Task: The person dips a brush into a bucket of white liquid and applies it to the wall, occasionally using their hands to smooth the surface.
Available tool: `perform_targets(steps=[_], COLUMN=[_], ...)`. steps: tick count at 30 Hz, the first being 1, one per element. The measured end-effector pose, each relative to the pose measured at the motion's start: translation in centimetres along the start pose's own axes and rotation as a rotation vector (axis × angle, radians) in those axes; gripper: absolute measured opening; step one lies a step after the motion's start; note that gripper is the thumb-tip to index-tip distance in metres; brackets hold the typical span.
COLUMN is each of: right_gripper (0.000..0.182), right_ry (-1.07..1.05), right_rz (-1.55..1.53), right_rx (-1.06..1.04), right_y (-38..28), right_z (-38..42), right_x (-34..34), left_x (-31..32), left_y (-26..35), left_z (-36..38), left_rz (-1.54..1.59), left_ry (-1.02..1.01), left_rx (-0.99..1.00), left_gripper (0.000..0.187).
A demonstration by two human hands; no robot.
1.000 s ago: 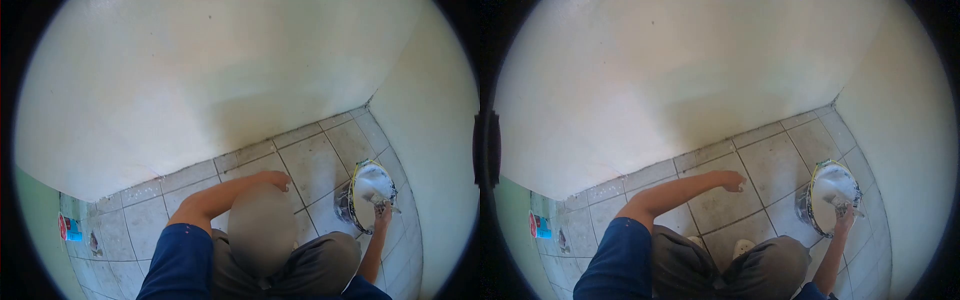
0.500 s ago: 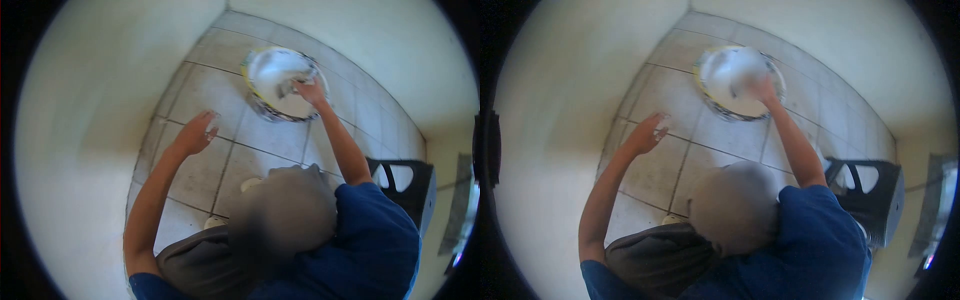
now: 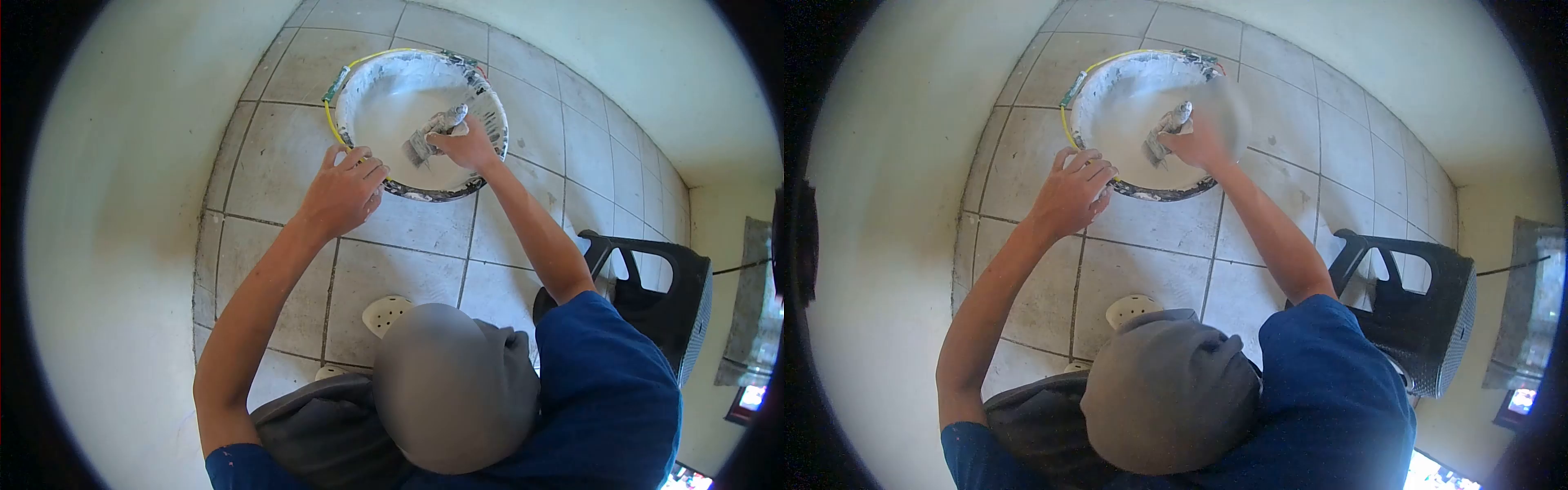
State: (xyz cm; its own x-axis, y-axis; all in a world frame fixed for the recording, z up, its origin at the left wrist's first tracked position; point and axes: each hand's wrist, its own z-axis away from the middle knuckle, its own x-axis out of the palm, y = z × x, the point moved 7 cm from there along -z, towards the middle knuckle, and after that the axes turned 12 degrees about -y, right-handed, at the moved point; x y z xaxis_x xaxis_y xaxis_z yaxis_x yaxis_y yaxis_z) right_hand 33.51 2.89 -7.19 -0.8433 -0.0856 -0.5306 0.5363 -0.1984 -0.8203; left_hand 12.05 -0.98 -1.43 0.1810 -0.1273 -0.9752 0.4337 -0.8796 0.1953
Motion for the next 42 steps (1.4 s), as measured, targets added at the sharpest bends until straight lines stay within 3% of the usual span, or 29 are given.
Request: perform_targets(steps=[2, 5, 8, 13, 19, 22, 26, 29, 32, 35, 42], right_gripper=[0.052, 0.036, 0.035, 0.029, 0.019, 0.02, 0.054, 0.053, 0.048, 0.046, 0.031], right_ry=[0.033, 0.103, 0.058, 0.064, -0.081, -0.141, -0.268, -0.305, -0.187, -0.3, -0.192], right_rz=[0.045, 0.128, 0.006, 0.057, 0.025, -0.033, -0.022, 0.056, 0.266, -0.129, -0.846], right_rx=[-0.031, -0.098, -0.11, -0.087, -0.202, -0.2, -0.044, -0.06, -0.137, 0.021, 0.163], right_y=[-0.1, 0.5, -1.7, -0.5, 0.0, 0.1, -0.8, -1.5, -3.7, 0.4, -1.5], right_z=[0.4, 0.8, 2.0, 1.4, 1.0, 0.7, 0.3, 0.1, 1.1, -0.5, 1.1], right_x=[0.2, 0.3, -0.1, -0.3, 0.7, 1.5, 1.9, 3.0, 3.2, 3.6, 1.2], left_x=[-0.3, 0.0, 0.2, -0.1, 0.0, 0.2, 0.1, 0.5, -0.1, -0.7, -4.6], left_y=[0.2, 0.3, 0.7, 1.1, 2.0, 2.4, 2.9, 2.8, 2.1, 1.3, -6.2], left_z=[-0.2, -0.8, -1.1, -1.4, -0.8, -0.7, -0.5, -0.2, 0.2, 1.5, 7.4], left_rz=[0.0, -0.017, -0.036, 0.035, 0.134, 0.16, 0.182, 0.205, 0.218, 0.229, 0.285], left_ry=[-0.004, -0.031, -0.058, -0.08, -0.101, -0.127, -0.121, -0.18, -0.165, -0.141, 0.09], left_rx=[0.001, 0.0, -0.01, 0.032, 0.017, -0.001, -0.014, -0.053, -0.097, -0.126, -0.429], left_gripper=[0.029, 0.03, 0.028, 0.023, 0.021, 0.021, 0.022, 0.023, 0.024, 0.026, 0.025])
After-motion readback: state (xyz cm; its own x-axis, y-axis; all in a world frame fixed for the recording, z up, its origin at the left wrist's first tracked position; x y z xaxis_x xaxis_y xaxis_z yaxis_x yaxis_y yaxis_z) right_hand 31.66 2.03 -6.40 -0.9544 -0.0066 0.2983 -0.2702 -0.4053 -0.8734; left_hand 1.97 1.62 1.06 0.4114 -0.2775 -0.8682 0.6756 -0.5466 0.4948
